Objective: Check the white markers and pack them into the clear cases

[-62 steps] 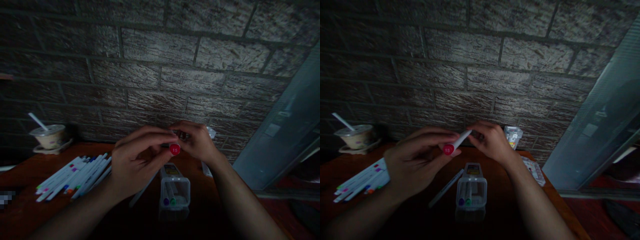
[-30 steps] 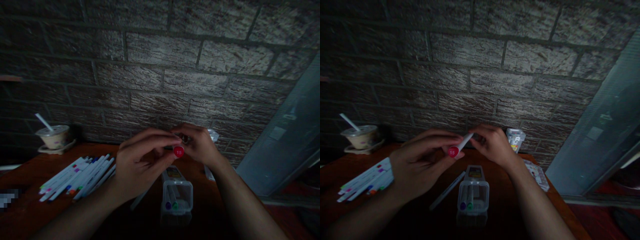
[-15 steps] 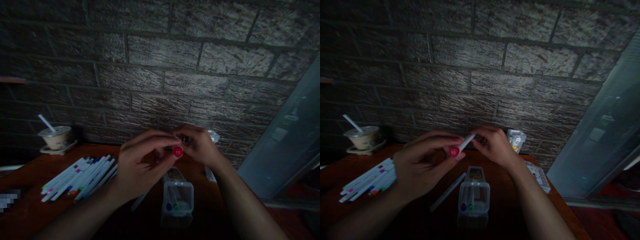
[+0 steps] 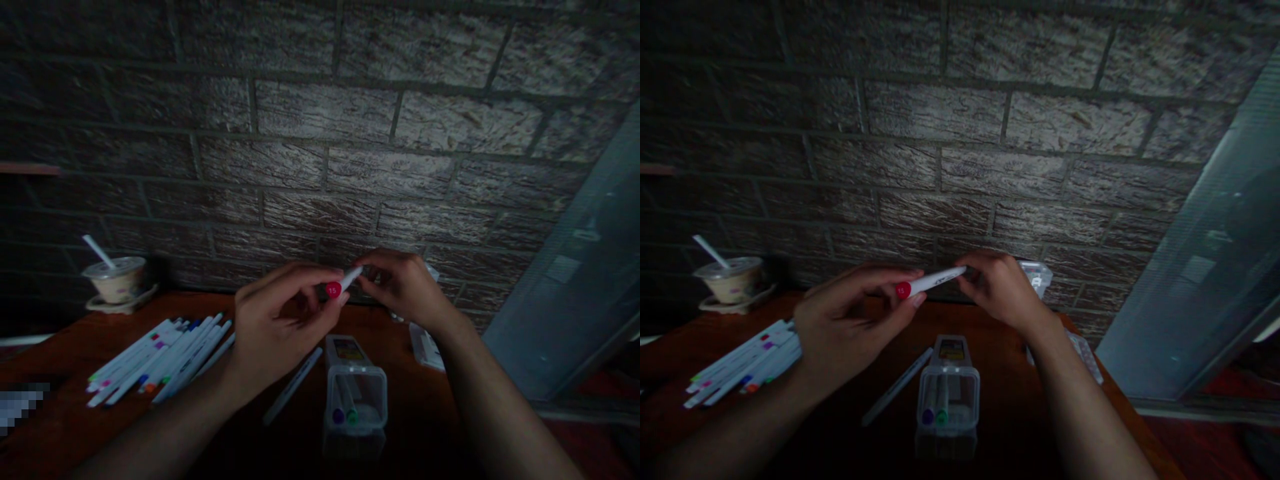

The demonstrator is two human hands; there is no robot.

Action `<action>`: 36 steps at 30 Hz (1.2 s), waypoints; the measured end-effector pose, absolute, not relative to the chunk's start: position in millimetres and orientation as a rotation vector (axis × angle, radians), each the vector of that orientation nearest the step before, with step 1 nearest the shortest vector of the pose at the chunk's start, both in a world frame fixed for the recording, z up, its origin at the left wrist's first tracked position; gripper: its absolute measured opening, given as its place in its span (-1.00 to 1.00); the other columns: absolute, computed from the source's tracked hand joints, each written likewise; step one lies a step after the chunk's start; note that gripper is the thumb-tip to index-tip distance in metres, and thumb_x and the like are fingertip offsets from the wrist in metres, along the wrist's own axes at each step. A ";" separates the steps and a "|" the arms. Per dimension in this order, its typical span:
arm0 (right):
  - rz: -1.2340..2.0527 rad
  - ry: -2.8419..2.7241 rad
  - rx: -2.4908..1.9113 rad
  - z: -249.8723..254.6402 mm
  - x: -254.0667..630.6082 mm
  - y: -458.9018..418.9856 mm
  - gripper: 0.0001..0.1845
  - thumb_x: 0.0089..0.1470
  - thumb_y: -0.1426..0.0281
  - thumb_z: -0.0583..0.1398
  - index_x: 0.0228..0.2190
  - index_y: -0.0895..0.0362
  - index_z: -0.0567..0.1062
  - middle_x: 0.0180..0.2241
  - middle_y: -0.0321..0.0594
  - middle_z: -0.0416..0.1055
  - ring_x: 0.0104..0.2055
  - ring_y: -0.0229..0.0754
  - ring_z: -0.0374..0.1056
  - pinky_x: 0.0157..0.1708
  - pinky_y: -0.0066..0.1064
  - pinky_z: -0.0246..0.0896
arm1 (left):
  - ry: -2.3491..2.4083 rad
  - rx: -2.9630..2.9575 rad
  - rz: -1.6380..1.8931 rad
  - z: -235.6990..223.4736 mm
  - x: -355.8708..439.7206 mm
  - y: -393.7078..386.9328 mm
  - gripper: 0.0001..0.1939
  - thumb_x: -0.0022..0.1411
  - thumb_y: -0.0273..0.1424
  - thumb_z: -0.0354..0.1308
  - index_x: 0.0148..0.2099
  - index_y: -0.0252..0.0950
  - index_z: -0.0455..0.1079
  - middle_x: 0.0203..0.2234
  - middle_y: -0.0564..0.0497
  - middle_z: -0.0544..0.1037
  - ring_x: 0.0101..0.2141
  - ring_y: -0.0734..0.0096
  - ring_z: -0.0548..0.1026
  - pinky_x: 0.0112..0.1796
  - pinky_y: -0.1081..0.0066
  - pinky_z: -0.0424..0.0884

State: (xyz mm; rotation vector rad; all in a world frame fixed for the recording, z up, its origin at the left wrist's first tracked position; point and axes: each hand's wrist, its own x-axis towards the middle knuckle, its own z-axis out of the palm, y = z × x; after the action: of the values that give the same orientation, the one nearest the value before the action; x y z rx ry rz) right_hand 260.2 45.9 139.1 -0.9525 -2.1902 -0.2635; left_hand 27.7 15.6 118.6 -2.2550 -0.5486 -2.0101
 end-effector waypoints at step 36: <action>-0.294 -2.135 -0.965 155.9 278.0 21.8 -0.86 0.22 0.43 0.31 -0.17 0.05 0.65 -0.29 -0.21 0.65 -0.40 -0.15 0.52 -0.40 -0.38 0.34 | -0.637 -2.264 -2.194 114.5 14.0 51.2 -0.74 0.28 -0.55 0.29 0.01 -0.28 0.49 -0.20 0.02 0.70 -0.20 0.40 0.66 -0.11 0.38 0.59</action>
State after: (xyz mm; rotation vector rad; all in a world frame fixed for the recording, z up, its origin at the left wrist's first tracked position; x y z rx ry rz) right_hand 278.0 21.8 155.9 -0.9653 -2.1352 -0.2942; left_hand 14.0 51.2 114.5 -2.2639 -0.6373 -2.1944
